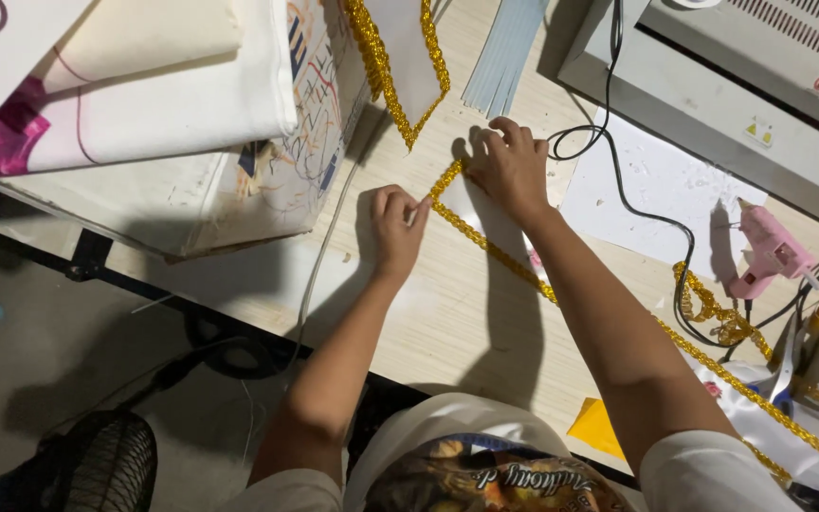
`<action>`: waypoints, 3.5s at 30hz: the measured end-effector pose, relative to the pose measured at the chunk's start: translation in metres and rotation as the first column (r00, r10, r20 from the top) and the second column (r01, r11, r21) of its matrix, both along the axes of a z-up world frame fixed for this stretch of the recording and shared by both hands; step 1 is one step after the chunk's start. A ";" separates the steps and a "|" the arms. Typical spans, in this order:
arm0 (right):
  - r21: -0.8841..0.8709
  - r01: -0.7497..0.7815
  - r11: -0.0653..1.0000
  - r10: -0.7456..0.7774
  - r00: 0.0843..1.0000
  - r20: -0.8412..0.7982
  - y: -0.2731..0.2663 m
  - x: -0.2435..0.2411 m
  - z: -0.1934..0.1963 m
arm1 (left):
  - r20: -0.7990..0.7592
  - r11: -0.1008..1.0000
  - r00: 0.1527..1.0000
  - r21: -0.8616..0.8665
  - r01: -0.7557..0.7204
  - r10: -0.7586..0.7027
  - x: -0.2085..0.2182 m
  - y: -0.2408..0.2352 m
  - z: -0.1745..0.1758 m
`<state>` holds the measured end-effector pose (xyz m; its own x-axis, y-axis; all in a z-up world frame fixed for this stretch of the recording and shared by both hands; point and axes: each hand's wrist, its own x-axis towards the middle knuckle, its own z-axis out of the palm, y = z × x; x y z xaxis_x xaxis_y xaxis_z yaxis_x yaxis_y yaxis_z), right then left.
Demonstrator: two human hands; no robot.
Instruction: The person applies a gold glitter trim to a white satin sash using a hot glue gun. They press the trim along the edges of the sash, which features printed text and floral designs. The person uses scissors to cut the trim to the correct length and trims the sash edges. They repeat the process on both sides of the sash, ensuring the trim is securely attached.
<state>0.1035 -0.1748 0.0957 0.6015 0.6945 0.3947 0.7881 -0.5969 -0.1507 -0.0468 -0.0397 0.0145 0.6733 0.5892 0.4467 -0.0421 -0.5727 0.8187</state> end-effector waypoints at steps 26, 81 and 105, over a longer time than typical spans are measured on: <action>0.080 0.082 0.993 0.002 0.684 -0.730 0.009 0.002 -0.018 | -0.137 0.805 0.949 0.503 0.313 -0.284 0.013 0.007 0.027; 0.439 0.440 0.783 0.061 0.649 -0.758 -0.099 0.047 -0.076 | -0.101 0.946 0.987 -0.285 -0.152 0.128 -0.012 0.038 0.007; 0.255 0.270 0.928 0.141 0.378 -0.915 0.000 -0.030 0.063 | -0.115 0.978 0.973 -0.069 0.195 -0.202 0.009 -0.025 0.063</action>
<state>0.0734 -0.1745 0.1589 0.7646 0.5941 -0.2497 0.0033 -0.3910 -0.9204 -0.0374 -0.0649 0.0773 0.8265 0.4599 0.3247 -0.0493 -0.5154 0.8555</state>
